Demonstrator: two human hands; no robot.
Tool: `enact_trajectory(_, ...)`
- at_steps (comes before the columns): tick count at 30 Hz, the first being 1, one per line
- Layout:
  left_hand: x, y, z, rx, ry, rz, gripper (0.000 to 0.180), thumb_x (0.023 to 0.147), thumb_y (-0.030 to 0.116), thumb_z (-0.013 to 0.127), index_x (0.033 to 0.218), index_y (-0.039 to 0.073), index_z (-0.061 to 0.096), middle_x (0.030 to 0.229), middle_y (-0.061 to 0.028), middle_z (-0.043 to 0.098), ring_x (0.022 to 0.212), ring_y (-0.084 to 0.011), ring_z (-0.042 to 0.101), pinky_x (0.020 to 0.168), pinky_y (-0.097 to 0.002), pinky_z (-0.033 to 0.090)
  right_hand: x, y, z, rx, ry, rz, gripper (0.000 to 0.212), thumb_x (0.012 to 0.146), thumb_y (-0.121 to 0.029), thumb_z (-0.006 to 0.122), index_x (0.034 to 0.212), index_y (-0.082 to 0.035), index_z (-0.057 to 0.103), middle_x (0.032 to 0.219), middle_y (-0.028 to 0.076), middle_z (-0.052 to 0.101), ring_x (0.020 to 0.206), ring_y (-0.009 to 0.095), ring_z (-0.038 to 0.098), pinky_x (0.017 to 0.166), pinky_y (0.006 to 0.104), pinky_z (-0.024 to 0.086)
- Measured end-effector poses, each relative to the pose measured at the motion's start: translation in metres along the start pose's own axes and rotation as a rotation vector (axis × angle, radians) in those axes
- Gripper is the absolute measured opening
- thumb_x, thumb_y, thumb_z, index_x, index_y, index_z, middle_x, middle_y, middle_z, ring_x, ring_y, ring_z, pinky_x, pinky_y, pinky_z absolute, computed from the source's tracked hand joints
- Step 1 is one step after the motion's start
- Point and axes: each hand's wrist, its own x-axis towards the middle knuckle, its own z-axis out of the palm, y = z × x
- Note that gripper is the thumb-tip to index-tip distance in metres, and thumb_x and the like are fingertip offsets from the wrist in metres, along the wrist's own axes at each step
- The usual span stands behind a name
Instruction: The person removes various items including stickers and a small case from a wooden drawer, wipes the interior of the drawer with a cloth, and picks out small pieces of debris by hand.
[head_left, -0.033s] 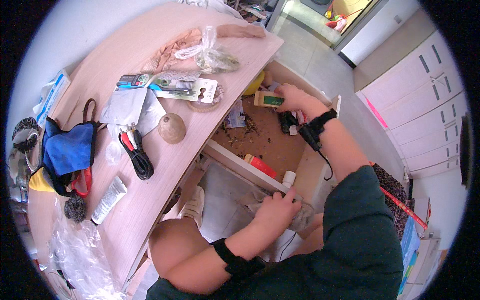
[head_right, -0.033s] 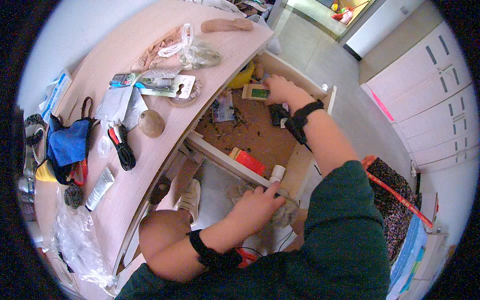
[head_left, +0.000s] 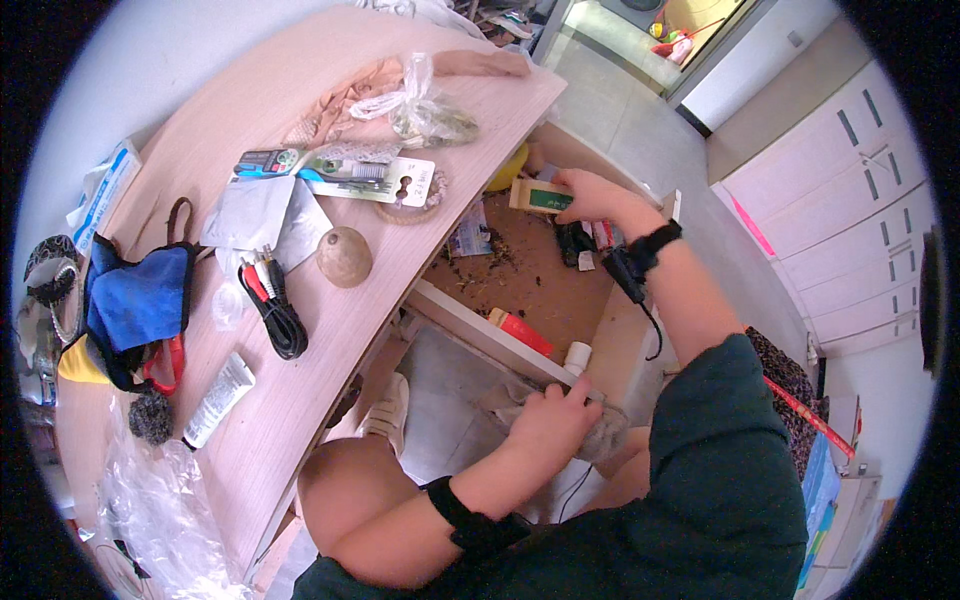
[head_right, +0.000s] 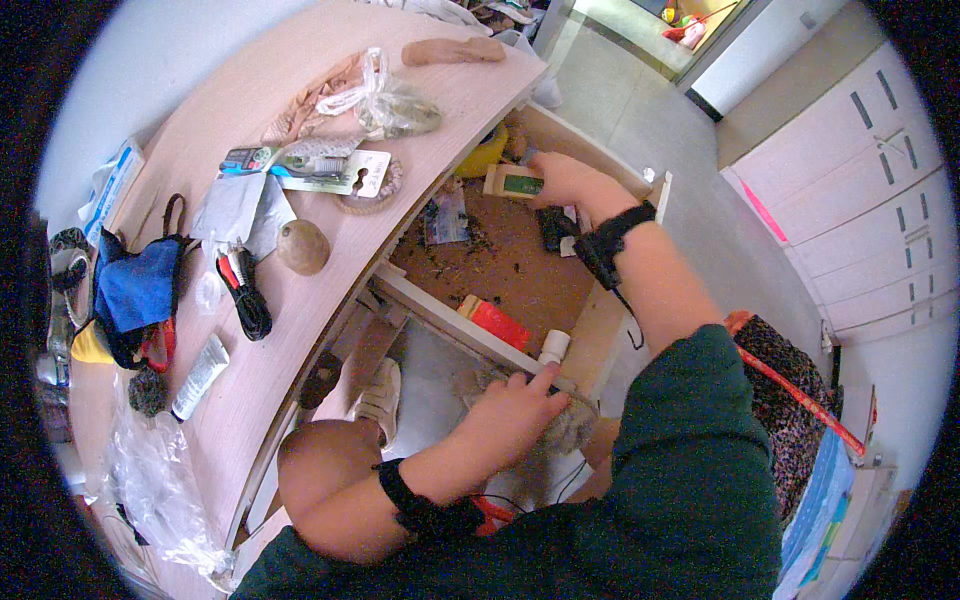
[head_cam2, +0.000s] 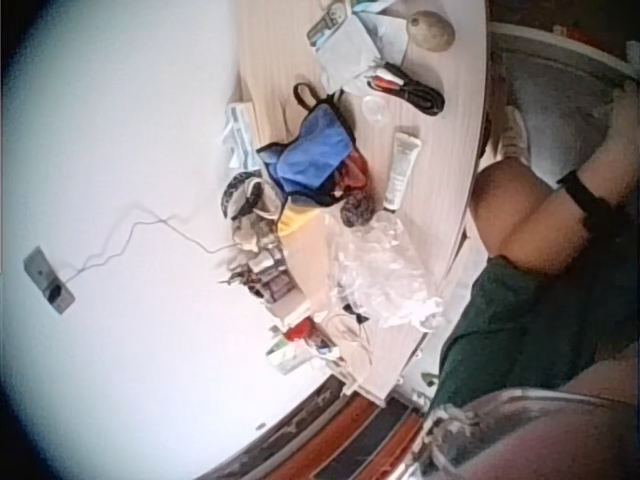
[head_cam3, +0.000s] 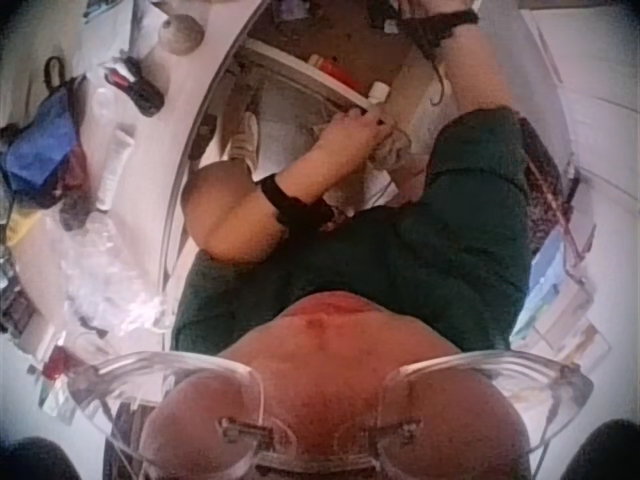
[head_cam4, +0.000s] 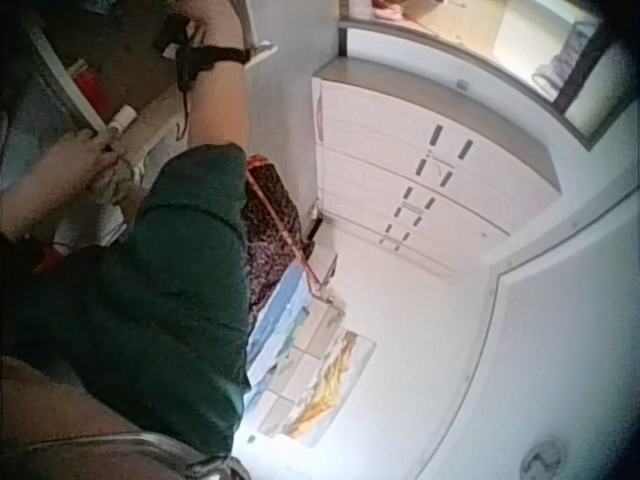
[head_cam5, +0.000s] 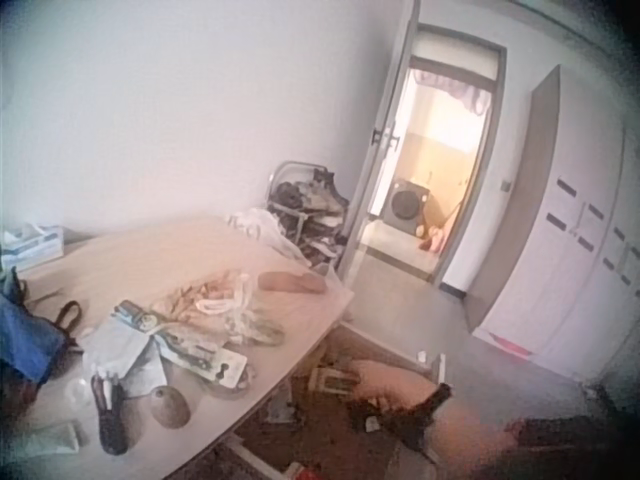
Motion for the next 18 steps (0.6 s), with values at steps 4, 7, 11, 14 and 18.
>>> enact_trajectory(4, -0.003, 0.001, 0.001, 0.024, 0.026, 0.003, 0.024, 0.076, 0.009, 0.053, 0.099, 0.009, 0.058, 0.118, -0.0146, 0.046, 0.085, -0.0315, 0.058, 0.067, -0.0407, 0.051, -0.041, -0.019, -0.023, 0.532, -0.078, -0.140, 0.057, 0.072, -0.025, 0.070, 0.118, -0.002, 0.048, 0.108, 0.012, 0.058, 0.091, 0.021, 0.056, 0.075, 0.0310, 0.047)
enact_trajectory(7, -0.002, 0.002, 0.001, 0.011, 0.013, -0.002, 0.024, 0.076, 0.010, 0.053, 0.099, 0.009, 0.058, 0.116, -0.0149, 0.046, 0.085, -0.0314, 0.057, 0.067, -0.0410, 0.051, -0.076, -0.047, -0.043, 0.924, -0.180, -0.248, 0.061, 0.077, -0.030, 0.066, 0.125, -0.002, 0.041, 0.109, 0.014, 0.056, 0.085, 0.017, 0.055, 0.072, 0.0276, 0.045)
enact_trajectory(11, -0.002, 0.002, 0.004, 0.012, 0.032, 0.009, 0.024, 0.076, 0.010, 0.053, 0.099, 0.009, 0.058, 0.114, -0.0150, 0.046, 0.083, -0.0313, 0.058, 0.067, -0.0414, 0.051, -0.088, -0.072, -0.043, 1.434, -0.340, -0.554, 0.062, 0.085, -0.044, 0.054, 0.131, -0.007, 0.036, 0.107, 0.016, 0.057, 0.080, 0.016, 0.055, 0.069, 0.0267, 0.045)
enact_trajectory(14, -0.002, 0.000, 0.006, 0.046, 0.048, -0.002, 0.024, 0.076, 0.011, 0.053, 0.099, 0.010, 0.058, 0.112, -0.0144, 0.047, 0.081, -0.0308, 0.058, 0.067, -0.0414, 0.050, -0.084, -0.090, -0.044, 1.538, -0.379, -0.646, 0.065, 0.086, -0.055, 0.045, 0.129, -0.007, 0.038, 0.105, 0.019, 0.057, 0.075, 0.018, 0.053, 0.067, 0.0276, 0.044)
enact_trajectory(18, -0.002, 0.000, 0.006, 0.062, 0.067, 0.014, 0.024, 0.076, 0.011, 0.053, 0.099, 0.011, 0.058, 0.111, -0.0140, 0.047, 0.080, -0.0305, 0.058, 0.065, -0.0406, 0.051, -0.081, -0.102, -0.044, 1.647, -0.434, -0.615, 0.064, 0.087, -0.058, 0.037, 0.127, -0.007, 0.040, 0.103, 0.021, 0.058, 0.071, 0.018, 0.053, 0.064, 0.0276, 0.042)
